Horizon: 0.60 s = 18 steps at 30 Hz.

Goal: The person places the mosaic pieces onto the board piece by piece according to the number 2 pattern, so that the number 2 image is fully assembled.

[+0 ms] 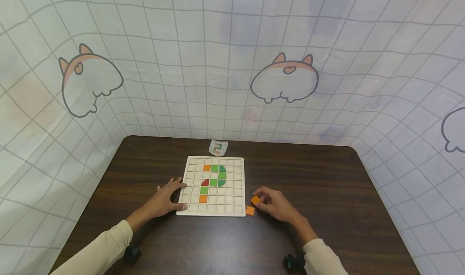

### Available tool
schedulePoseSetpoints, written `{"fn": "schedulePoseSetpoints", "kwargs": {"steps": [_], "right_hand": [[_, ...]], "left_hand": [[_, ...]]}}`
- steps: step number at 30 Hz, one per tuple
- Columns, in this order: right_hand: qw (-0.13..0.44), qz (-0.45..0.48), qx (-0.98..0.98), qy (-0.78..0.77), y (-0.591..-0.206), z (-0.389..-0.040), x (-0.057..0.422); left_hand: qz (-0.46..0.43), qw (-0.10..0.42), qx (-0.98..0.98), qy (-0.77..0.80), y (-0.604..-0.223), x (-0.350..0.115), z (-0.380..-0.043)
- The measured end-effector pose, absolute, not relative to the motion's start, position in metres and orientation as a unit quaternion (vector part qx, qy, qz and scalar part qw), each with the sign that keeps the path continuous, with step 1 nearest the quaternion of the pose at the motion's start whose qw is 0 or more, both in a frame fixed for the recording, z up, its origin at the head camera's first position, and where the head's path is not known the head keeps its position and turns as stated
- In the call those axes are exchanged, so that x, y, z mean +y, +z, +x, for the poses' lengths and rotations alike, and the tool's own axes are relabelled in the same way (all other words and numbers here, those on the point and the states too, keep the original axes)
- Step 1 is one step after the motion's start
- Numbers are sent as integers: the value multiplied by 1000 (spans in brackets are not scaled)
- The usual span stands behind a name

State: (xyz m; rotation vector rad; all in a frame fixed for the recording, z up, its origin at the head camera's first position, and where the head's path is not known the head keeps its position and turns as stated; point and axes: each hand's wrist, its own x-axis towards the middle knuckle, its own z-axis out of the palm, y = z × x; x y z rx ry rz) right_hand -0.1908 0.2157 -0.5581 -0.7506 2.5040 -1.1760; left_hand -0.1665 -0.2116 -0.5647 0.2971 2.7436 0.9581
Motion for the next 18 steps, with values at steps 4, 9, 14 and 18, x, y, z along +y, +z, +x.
{"fn": "schedulePoseSetpoints", "kwargs": {"steps": [4, 9, 14, 18], "right_hand": [[133, -276, 862, -403, -558, -190, 207], [131, -283, 853, -417, -559, -190, 197], [139, -296, 840, -433, -558, -190, 186], [146, -284, 842, -434, -556, -189, 176]], "left_hand": [[101, 110, 935, 322, -565, -212, -166], [101, 109, 934, 325, -565, -212, -166], [99, 111, 932, 330, -565, -212, -166], [100, 110, 933, 328, -565, -211, -166]]}}
